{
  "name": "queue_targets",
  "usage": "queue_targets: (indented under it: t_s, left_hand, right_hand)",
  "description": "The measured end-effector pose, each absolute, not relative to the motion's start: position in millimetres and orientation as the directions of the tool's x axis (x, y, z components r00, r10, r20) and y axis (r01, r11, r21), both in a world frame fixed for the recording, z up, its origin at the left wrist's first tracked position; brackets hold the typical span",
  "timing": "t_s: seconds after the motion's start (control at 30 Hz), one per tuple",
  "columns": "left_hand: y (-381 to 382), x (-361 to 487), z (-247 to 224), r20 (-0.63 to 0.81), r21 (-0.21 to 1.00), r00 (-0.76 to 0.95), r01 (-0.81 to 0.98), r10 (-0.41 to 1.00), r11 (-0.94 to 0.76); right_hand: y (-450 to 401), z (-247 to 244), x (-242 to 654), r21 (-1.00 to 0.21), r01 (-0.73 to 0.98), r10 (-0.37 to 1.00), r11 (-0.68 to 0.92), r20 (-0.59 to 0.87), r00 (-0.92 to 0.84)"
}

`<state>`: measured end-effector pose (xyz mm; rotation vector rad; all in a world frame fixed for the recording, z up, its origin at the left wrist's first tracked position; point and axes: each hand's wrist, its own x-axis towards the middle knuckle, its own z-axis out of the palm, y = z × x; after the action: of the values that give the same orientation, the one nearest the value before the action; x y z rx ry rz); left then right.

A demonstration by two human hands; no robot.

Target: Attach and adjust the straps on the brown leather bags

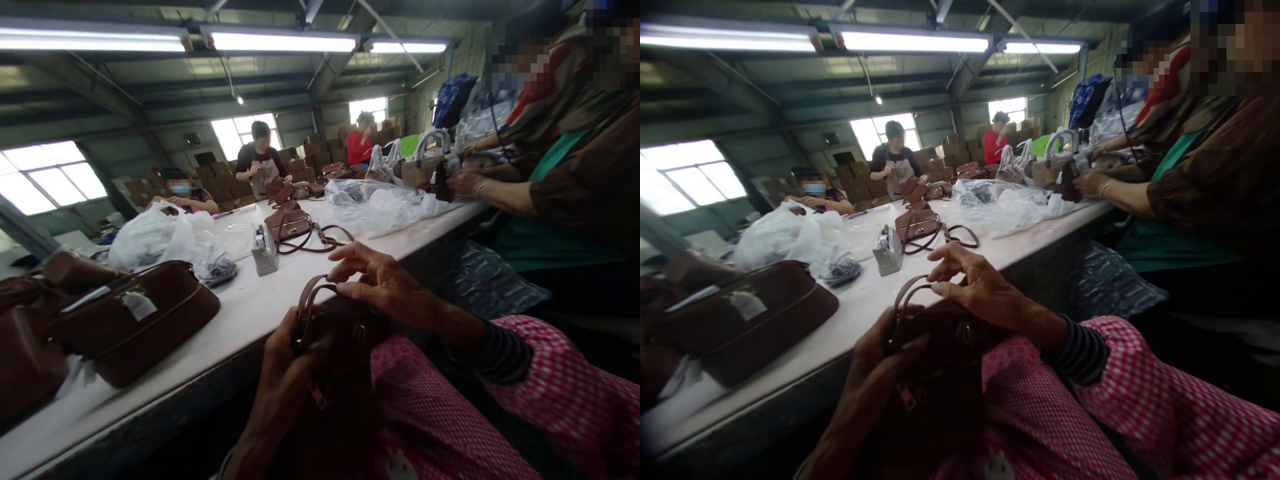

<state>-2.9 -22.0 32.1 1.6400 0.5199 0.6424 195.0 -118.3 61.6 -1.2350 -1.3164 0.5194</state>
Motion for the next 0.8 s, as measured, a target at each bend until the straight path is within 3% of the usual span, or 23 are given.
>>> queue_targets:
  t_s: [0.07, 0.17, 0.3, 0.4, 0.47, 0.6, 0.8]
  left_hand:
    - [-12.4, -11.0, 38.6, 0.104, 0.993, 0.741, -0.039, 0.664, -0.112]
    - [-5.5, -21.1, 43.7, 0.083, 0.996, 0.738, -0.05, 0.669, -0.069]
    - [-3.0, -30.6, 32.2, 0.009, 1.0, 0.76, 0.007, 0.65, -0.022]
    - [0.9, -40.2, 16.4, -0.024, 1.0, 0.715, 0.021, 0.699, 0.012]
    - [6.3, -49.5, 7.6, -0.048, 0.999, 0.664, 0.04, 0.746, 0.029]
    - [24.4, -69.6, -4.8, -0.108, 0.994, 0.573, 0.085, 0.812, 0.073]
    - [44.4, -71.6, -47.0, -0.135, 0.984, 0.477, -0.038, 0.868, 0.174]
  right_hand:
    - [-116.4, 51.8, 213.7, -0.859, 0.423, 0.845, 0.288, 0.436, 0.311]
    - [-122.5, 30.9, 229.2, -0.89, 0.431, 0.927, 0.152, 0.28, 0.25]
    - [-141.3, -6.0, 227.6, -0.972, 0.236, 0.998, -0.016, -0.031, -0.063]
    - [-150.0, -39.1, 226.4, -0.99, 0.127, 0.983, -0.06, -0.08, -0.164]
    - [-151.9, -59.2, 230.9, -0.988, 0.142, 0.989, -0.056, -0.075, -0.131]
    - [-154.3, -75.0, 249.2, -0.926, 0.369, 0.995, -0.084, -0.1, -0.026]
    - [-167.6, -33.3, 273.5, -0.891, 0.442, 0.961, -0.101, 0.027, 0.274]
